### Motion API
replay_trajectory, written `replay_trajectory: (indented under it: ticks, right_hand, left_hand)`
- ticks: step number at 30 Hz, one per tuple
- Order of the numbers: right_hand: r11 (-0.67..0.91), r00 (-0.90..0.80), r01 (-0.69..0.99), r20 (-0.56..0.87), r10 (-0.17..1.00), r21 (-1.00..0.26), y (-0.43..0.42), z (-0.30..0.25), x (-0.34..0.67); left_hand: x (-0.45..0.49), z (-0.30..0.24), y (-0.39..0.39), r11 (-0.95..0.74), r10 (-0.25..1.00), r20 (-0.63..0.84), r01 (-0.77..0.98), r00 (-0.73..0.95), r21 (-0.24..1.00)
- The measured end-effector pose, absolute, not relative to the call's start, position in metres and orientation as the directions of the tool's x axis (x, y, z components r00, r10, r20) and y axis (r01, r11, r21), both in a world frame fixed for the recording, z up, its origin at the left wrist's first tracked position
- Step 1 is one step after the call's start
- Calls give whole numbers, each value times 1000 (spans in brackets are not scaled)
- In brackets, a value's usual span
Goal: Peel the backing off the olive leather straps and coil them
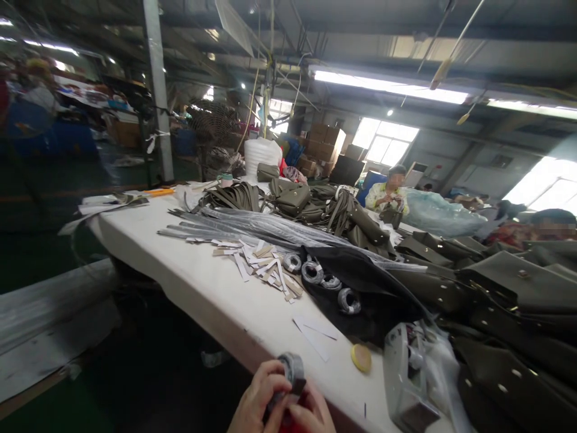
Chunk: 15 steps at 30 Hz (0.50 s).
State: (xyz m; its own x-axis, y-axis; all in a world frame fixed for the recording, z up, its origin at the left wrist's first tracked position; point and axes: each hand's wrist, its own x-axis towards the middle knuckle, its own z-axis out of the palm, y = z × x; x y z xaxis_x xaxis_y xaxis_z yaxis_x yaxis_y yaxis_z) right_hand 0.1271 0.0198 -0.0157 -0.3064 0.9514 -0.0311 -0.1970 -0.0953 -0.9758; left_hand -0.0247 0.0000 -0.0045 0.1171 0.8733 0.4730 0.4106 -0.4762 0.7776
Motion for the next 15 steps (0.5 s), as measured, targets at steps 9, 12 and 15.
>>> replay_trajectory:
  ticks: [9,12,15]
  right_hand:
    - [269,-150,839,274,950,-473,115,51,223]
    - [133,-117,980,115,987,-149,164,51,256]
    - [26,-27,999,31,999,25,202,42,281]
  left_hand:
    - [-54,-30,102,-176,905,419,833,-72,524]
    - [-68,-36,150,-17,905,383,886,-184,464]
    - [-77,-47,179,101,881,383,902,-276,419]
